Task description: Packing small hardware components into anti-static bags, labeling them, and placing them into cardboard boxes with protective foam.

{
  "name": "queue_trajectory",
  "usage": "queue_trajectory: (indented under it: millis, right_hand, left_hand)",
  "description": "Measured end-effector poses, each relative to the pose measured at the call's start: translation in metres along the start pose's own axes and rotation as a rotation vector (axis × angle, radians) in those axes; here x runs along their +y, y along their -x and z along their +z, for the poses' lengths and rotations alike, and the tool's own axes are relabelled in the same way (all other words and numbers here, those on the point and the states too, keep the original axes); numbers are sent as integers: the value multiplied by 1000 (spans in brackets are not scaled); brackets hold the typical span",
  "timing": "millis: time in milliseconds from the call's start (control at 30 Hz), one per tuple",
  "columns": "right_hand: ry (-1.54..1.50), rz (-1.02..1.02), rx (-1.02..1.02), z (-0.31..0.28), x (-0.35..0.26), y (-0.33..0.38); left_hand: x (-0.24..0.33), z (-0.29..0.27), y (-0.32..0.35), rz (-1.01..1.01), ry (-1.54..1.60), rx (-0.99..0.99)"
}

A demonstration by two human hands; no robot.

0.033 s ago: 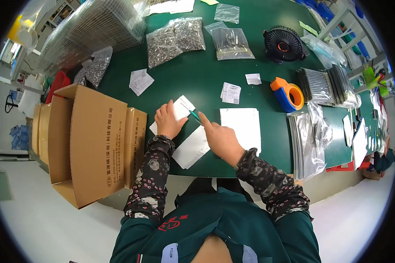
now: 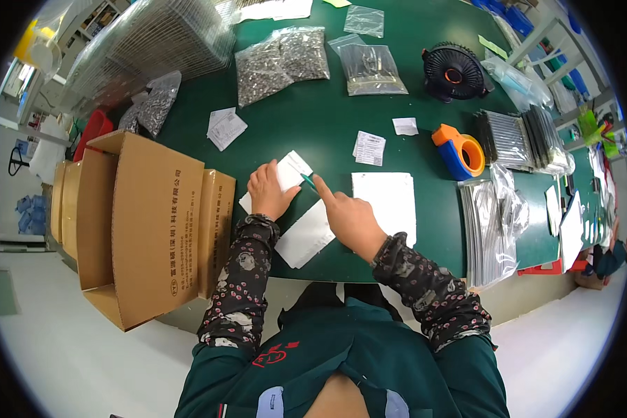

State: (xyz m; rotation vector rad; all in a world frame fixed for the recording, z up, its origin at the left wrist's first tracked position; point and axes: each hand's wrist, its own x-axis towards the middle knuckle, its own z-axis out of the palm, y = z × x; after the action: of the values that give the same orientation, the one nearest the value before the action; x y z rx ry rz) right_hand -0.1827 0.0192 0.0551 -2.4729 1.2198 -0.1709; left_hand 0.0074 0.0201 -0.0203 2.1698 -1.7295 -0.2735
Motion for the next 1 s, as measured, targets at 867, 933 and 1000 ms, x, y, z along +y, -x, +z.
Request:
queue_trajectory:
  millis: [867,933,1000]
  right_hand:
    - [149,-42,-117,22,-13,-41]
    - [144,-38,-122,24,-14,-36]
    - [137,-36,-127,26,-15,-32]
  left_hand:
    - [1,-3,-1,-45,37,4]
    - [3,-3,0,-52,36,-1]
    - [2,-2,1,-62,35,-6]
